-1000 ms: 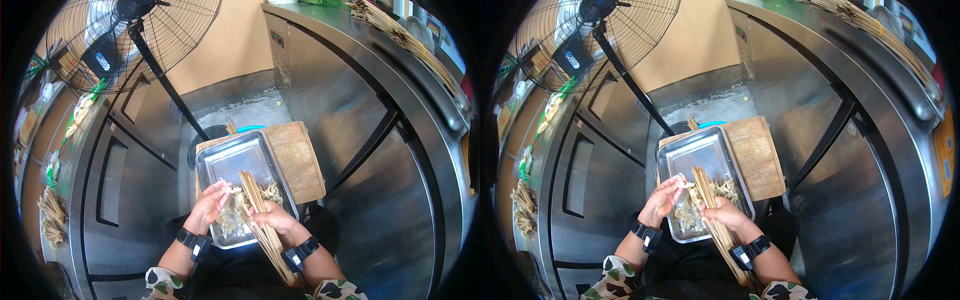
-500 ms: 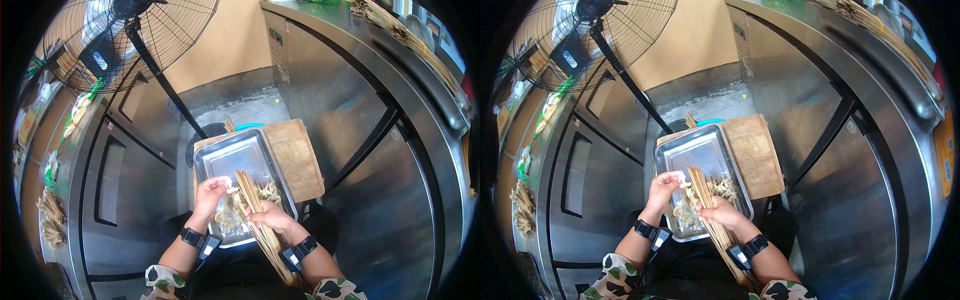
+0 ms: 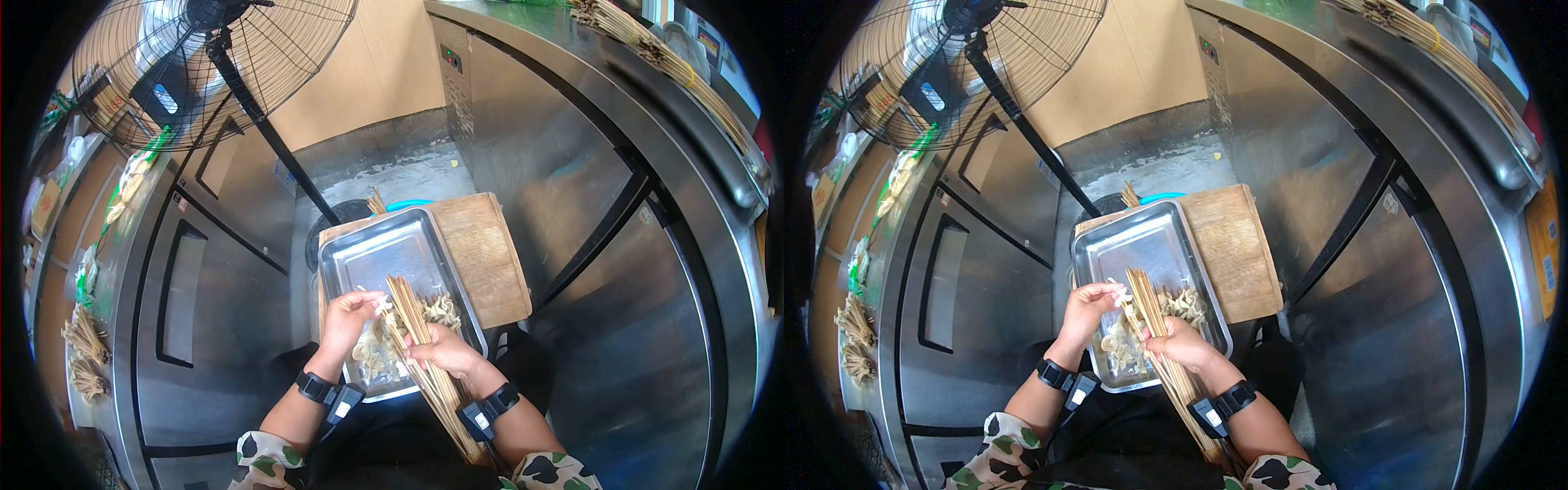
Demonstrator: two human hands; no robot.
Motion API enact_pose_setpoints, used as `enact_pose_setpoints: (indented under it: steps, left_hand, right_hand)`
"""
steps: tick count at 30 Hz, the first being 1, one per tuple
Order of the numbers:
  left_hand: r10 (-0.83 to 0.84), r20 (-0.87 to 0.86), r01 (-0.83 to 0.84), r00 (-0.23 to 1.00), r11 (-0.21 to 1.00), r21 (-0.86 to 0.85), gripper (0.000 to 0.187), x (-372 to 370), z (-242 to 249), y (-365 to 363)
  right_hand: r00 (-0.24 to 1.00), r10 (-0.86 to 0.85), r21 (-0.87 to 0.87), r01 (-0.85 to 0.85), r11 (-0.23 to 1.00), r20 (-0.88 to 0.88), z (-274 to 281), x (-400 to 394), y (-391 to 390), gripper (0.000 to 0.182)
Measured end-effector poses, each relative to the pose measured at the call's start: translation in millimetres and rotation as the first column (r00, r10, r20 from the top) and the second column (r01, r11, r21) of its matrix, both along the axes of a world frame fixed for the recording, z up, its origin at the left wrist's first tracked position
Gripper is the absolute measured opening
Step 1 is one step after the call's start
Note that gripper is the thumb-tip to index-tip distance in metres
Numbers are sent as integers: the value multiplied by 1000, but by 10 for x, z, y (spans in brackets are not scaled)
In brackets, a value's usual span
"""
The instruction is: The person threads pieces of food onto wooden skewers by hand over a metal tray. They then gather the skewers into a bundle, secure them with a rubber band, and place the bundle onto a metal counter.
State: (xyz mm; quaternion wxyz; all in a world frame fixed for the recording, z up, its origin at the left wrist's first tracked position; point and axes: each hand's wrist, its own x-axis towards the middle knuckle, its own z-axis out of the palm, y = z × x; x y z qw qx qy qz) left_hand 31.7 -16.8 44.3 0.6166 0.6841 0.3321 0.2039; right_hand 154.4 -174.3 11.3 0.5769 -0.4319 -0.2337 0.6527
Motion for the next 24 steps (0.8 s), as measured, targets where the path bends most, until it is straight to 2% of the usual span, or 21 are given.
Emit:
enact_pose_setpoints:
  steps: [2, 8, 11, 18, 21, 24]
  left_hand:
    - [20, 17, -18, 1000, 997, -72, 17, 6, -53, -23]
    - [77, 119, -69, 990, 995, -72, 17, 36, -128, -167]
    - [46, 40, -47, 998, 999, 22, 16, 28, -156, -260]
    - [11, 29, -11, 1000, 1000, 13, 18, -34, -174, -422]
    - [67, 40, -64, 997, 996, -54, 18, -17, -228, -456]
    - [111, 104, -102, 988, 991, -89, 15, 2, -275, -431]
  right_hand:
    - [1000, -4, -4, 4, 1000, 5, 20, 4, -6, 11]
    - [999, -38, -13, 39, 999, 8, 19, 10, -16, 10]
    - [998, -65, -9, 65, 998, 14, 24, 16, -28, 10]
    - [997, -83, -19, 83, 996, 0, 37, 31, -39, 10]
    - [996, -81, -18, 82, 996, 23, 56, 32, -38, 11]
    - [985, -169, -5, 170, 985, 43, 98, 19, -58, 12]
